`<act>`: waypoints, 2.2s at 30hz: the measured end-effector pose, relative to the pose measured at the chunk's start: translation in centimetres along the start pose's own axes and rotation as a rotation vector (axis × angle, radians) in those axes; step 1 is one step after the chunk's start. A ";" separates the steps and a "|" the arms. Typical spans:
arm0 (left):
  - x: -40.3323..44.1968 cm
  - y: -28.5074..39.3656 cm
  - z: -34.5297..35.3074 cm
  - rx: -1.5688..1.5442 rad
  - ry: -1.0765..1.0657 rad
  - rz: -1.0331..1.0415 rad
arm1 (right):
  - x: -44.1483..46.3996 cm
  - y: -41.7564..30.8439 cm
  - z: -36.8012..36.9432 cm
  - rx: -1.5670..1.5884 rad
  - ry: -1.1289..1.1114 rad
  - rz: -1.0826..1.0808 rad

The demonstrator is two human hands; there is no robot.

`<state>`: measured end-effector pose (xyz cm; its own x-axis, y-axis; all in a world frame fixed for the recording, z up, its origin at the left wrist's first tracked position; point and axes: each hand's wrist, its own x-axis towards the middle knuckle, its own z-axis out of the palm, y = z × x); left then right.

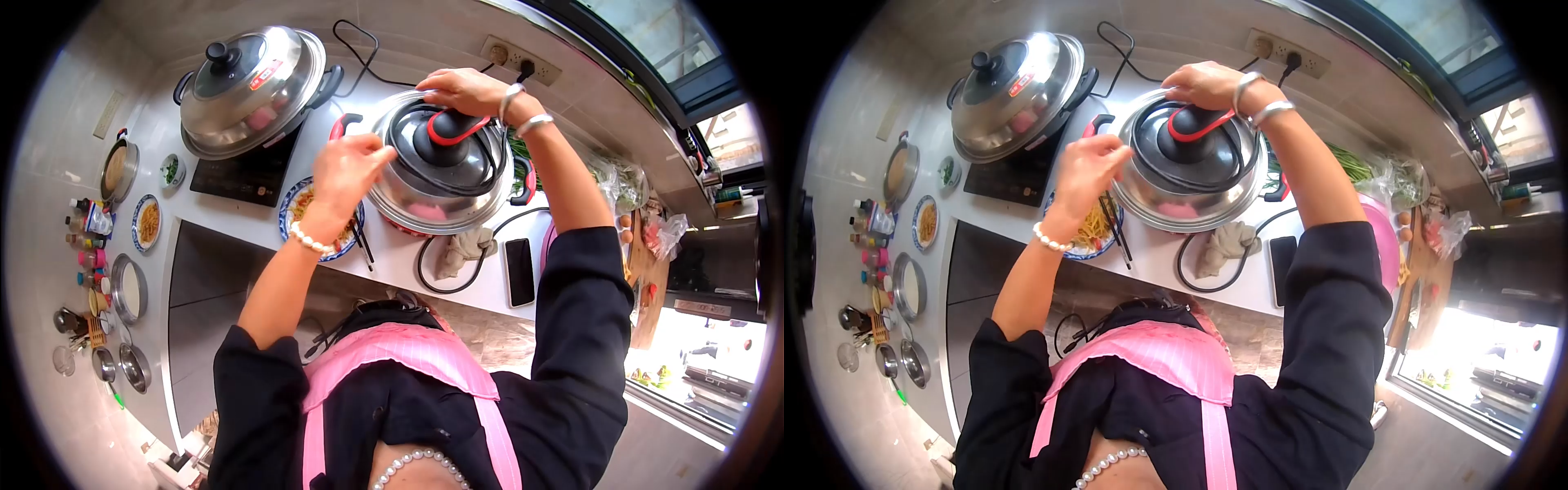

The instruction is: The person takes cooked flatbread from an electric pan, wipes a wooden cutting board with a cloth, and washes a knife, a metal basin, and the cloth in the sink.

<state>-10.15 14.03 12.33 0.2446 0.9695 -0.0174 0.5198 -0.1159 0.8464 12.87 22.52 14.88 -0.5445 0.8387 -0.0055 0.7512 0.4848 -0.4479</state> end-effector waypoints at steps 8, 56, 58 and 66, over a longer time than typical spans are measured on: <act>0.9 -9.3 -3.5 -0.370 0.405 0.142 | -13.8 2.7 1.0 -0.001 0.775 0.590; -26.9 -0.5 -17.7 -1.129 0.305 -0.037 | -16.6 -14.7 1.4 1.183 0.560 0.246; -30.4 -1.5 -19.8 -1.021 0.411 -0.047 | -13.1 -21.2 3.6 1.180 0.527 0.108; -38.4 -5.6 -25.6 -1.046 0.856 -0.060 | 1.7 -30.1 8.6 1.624 0.049 0.338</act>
<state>-43.40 -17.00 21.93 -0.5380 0.8409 -0.0585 -0.4438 -0.2235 0.8678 -13.88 7.23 20.70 -0.4134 0.8672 -0.2775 -0.3387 -0.4294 -0.8372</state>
